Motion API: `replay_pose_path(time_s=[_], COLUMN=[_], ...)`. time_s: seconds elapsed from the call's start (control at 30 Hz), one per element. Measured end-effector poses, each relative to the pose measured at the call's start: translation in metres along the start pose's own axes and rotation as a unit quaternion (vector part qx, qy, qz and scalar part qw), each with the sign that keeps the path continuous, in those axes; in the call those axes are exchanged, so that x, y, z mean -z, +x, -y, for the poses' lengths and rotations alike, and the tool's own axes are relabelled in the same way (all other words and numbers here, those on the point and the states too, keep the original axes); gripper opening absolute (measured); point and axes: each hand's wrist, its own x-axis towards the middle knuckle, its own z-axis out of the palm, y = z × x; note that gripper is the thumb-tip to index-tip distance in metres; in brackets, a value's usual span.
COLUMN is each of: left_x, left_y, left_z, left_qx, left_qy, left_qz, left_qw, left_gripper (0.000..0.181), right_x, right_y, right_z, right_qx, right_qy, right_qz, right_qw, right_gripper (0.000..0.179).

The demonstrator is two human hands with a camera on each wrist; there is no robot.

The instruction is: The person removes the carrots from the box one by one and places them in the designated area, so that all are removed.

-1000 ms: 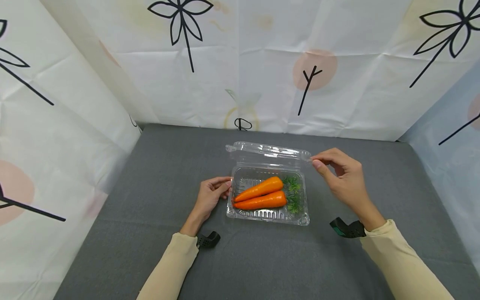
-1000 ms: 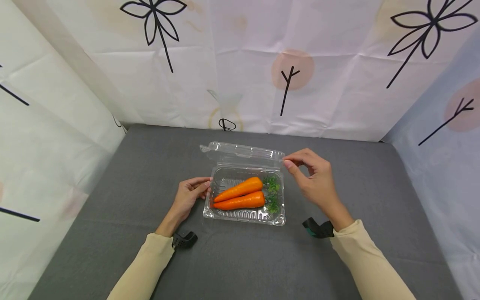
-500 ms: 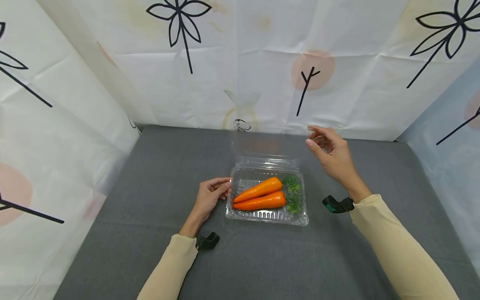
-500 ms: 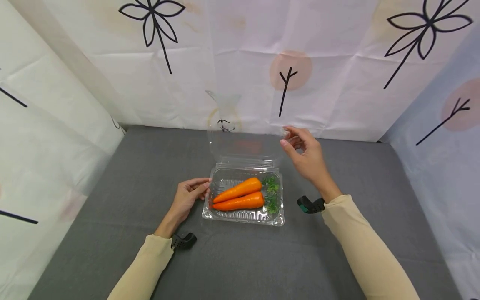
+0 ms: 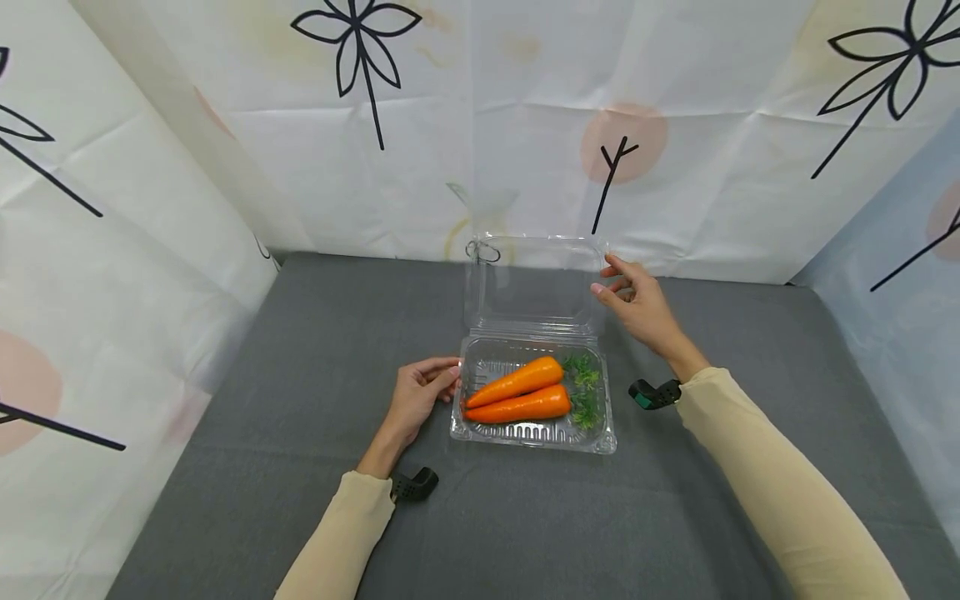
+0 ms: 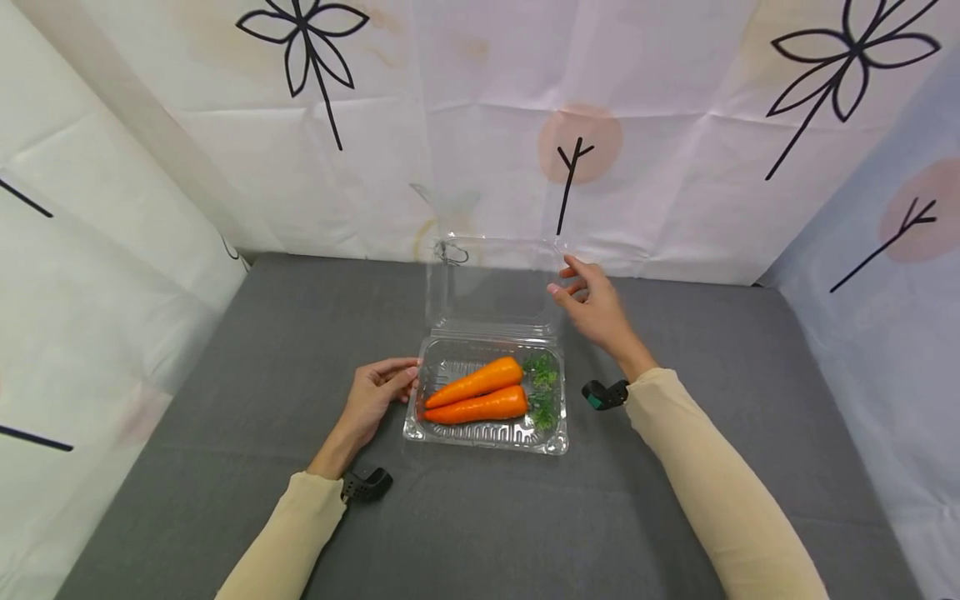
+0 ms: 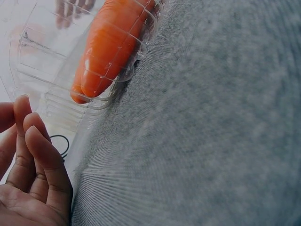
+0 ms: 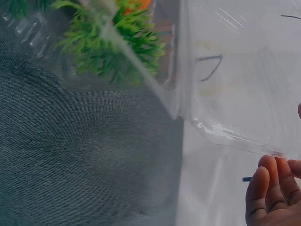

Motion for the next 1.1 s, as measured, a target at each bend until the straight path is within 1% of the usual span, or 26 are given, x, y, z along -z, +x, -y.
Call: replay_pose_path(time_s=[0.2, 0.37, 0.67, 0.93, 1.1], left_x=[0.0, 0.0, 0.0, 0.0, 0.0], left_y=[0.0, 0.0, -0.001, -0.001, -0.001], left_z=[0.0, 0.0, 0.0, 0.0, -0.002], left_qx=[-0.003, -0.004, -0.001, -0.002, -0.003], left_qy=[-0.004, -0.006, -0.002, -0.003, -0.006], left_qz=[0.002, 0.003, 0.003, 0.001, 0.002], left_qw=[1.0, 1.0, 1.0, 1.0, 1.0], left_gripper=[0.022, 0.022, 0.022, 0.022, 0.023], right_x=[-0.007, -0.012, -0.019, -0.023, -0.023], right_y=[0.003, 0.003, 0.0, -0.002, -0.004], right_z=[-0.013, -0.022, -0.035, -0.039, -0.042], right_qx=[-0.047, -0.072, -0.1, -0.115, -0.125], right_qy=[-0.01, -0.02, -0.037, -0.048, -0.044], right_qz=[0.026, 0.045, 0.083, 0.094, 0.099], right_qw=[0.9985, 0.9962, 0.9908, 0.9877, 0.9862], right_gripper=[0.067, 0.069, 0.07, 0.068, 0.068])
